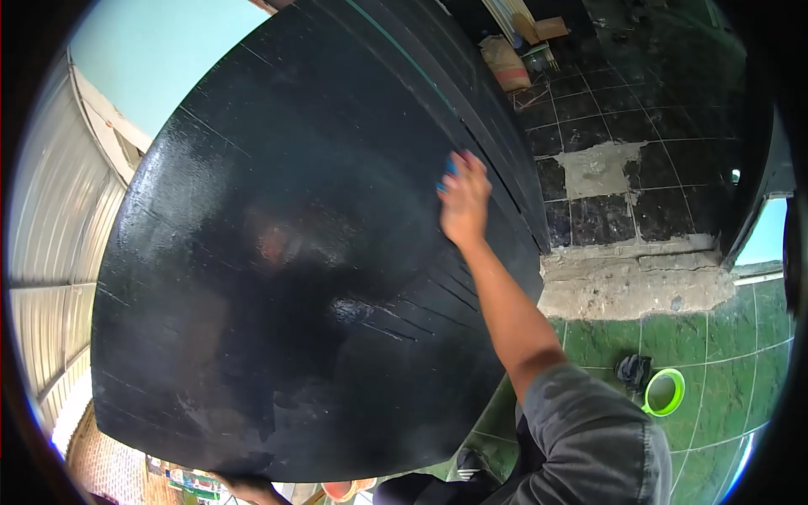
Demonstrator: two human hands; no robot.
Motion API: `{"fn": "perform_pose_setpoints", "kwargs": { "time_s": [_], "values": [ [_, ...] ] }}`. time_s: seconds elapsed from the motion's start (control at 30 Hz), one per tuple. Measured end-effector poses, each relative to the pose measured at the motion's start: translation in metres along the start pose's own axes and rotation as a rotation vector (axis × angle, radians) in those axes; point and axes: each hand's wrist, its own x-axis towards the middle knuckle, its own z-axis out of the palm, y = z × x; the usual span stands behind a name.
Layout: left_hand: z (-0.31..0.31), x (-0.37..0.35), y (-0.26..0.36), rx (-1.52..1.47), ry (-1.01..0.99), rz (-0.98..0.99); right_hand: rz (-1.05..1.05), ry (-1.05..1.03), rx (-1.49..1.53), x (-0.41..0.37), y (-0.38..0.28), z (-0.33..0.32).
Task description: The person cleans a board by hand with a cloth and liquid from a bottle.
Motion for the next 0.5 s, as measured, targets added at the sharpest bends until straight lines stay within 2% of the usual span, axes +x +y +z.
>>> {"fn": "perform_pose_setpoints", "kwargs": {
  "time_s": [0.03, 0.07, 0.1, 0.17, 0.23, 0.27, 0.3, 0.37, 0.4, 0.43, 0.47, 0.5],
  "values": [
    [0.000, 0.000, 0.000, 0.022, 0.023, 0.011, 0.131, 0.028, 0.044, -0.036, 0.068, -0.006],
    [0.001, -0.001, 0.000, 0.045, 0.047, 0.022, 0.004, 0.130, -0.120, -0.081, 0.152, -0.006],
    [0.002, 0.001, -0.001, 0.042, 0.069, 0.025, 0.311, 0.283, 0.088, -0.124, 0.211, 0.004],
    [0.004, 0.003, -0.005, 0.034, 0.097, 0.019, 0.756, 0.113, -0.227, -0.142, 0.207, -0.014],
    [0.012, 0.005, -0.011, 0.020, 0.115, 0.016, 0.484, 0.208, -0.070, -0.130, 0.178, 0.008],
    [0.011, 0.005, -0.009, 0.022, 0.124, 0.012, 0.287, 0.170, -0.110, -0.106, 0.096, -0.001],
    [0.013, 0.005, -0.012, 0.015, 0.134, 0.012, 0.332, 0.078, 0.191, -0.088, 0.026, -0.001],
    [0.017, 0.008, -0.015, 0.004, 0.133, 0.012, -0.104, -0.090, -0.040, -0.083, -0.088, 0.010],
    [0.012, 0.015, -0.020, -0.014, 0.101, 0.012, -0.295, -0.333, 0.077, -0.089, -0.142, -0.003],
    [0.007, 0.022, -0.025, -0.031, 0.069, 0.011, -0.410, -0.482, 0.356, -0.112, -0.176, 0.002],
    [0.003, 0.030, -0.030, -0.053, 0.043, 0.007, -0.581, -0.633, 0.469, -0.132, -0.200, 0.005],
    [0.001, 0.035, -0.034, -0.043, 0.054, -0.007, -0.712, -0.584, 0.555, -0.176, -0.208, 0.020]
  ]
}}
